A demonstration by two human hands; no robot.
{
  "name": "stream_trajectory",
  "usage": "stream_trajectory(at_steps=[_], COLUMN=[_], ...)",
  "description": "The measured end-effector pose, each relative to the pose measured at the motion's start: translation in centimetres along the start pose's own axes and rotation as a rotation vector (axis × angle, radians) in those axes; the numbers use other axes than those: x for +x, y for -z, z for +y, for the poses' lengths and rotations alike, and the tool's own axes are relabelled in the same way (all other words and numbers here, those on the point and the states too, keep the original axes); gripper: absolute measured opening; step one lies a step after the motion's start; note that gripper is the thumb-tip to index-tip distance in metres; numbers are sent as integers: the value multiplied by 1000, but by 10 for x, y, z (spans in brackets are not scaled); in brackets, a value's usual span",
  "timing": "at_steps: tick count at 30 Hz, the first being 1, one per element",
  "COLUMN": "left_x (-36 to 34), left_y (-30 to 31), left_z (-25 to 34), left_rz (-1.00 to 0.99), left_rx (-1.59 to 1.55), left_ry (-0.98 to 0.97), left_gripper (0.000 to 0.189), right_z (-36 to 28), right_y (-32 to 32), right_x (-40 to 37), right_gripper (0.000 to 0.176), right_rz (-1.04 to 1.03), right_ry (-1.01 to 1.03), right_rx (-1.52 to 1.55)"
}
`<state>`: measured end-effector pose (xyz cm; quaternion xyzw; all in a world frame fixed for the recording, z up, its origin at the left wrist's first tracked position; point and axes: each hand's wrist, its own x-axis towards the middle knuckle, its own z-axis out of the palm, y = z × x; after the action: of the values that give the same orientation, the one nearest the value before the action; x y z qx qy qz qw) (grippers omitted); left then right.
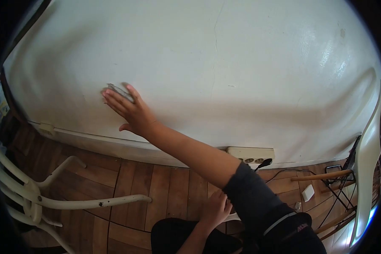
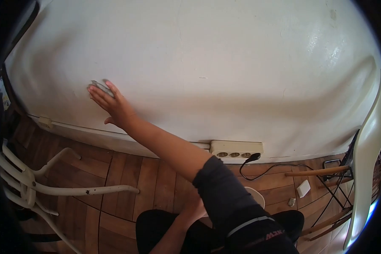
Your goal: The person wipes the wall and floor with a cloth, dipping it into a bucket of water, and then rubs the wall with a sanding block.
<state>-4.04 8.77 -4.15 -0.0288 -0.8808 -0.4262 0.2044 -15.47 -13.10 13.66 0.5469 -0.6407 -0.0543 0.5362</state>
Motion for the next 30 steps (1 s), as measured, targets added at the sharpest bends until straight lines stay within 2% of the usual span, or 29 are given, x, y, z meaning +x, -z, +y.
stream_trajectory(at_steps=[1, 3, 6, 11, 15, 18, 20, 22, 24, 25, 27, 29, 30], left_x=[1, 5, 8, 5, 5, 7, 10, 13, 15, 14, 10, 4, 1], left_y=[5, 17, 19, 18, 17, 17, 14, 11, 11, 7, -4, -3, -3], left_z=[3, 10, 6, 7, 10, 14, 12, 13, 16, 13, 2, 5, 7], left_rz=[5, 28, 3, 56, -5, 8, -2, -9, -4, -5, 45, -3, -51], left_rx=[1, -191, -192, -201, -216, -208, -239, -272, -314, -310, -328, -288, -250], left_ry=[1, 136, 159, 156, 217, 219, 219, 228, 274, 272, 276, 254, 231], left_gripper=[24, 24, 25, 23, 27, 27, 24, 21, 22, 22, 28, 29, 30], right_z=[-3, -1, 18, 92, 152, 193, 207, 208, 199, 186, 154, 123, 109], right_y=[1, 3, 7, 24, 38, 69, 94, 122, 145, 161, 189, 218, 232], right_x=[2, -4, -39, -164, -278, -342, -364, -380, -409, -418, -435, -446, -443], right_gripper=[97, 96, 93, 87, 66, 54, 54, 55, 55, 52, 54, 57, 56], right_rz=[-17, 4, 1, -102, -100, -112, -161, 16, 254, 484, 824, 665, 640], right_ry=[-14, -31, -69, -204, -423, -496, -512, -1015, -1390, -1721, -1855, -1797, -1866], right_rx=[6, 14, 27, -65, -147, -129, -156, 166, 601, 1133, 1879, 2299, 2379])
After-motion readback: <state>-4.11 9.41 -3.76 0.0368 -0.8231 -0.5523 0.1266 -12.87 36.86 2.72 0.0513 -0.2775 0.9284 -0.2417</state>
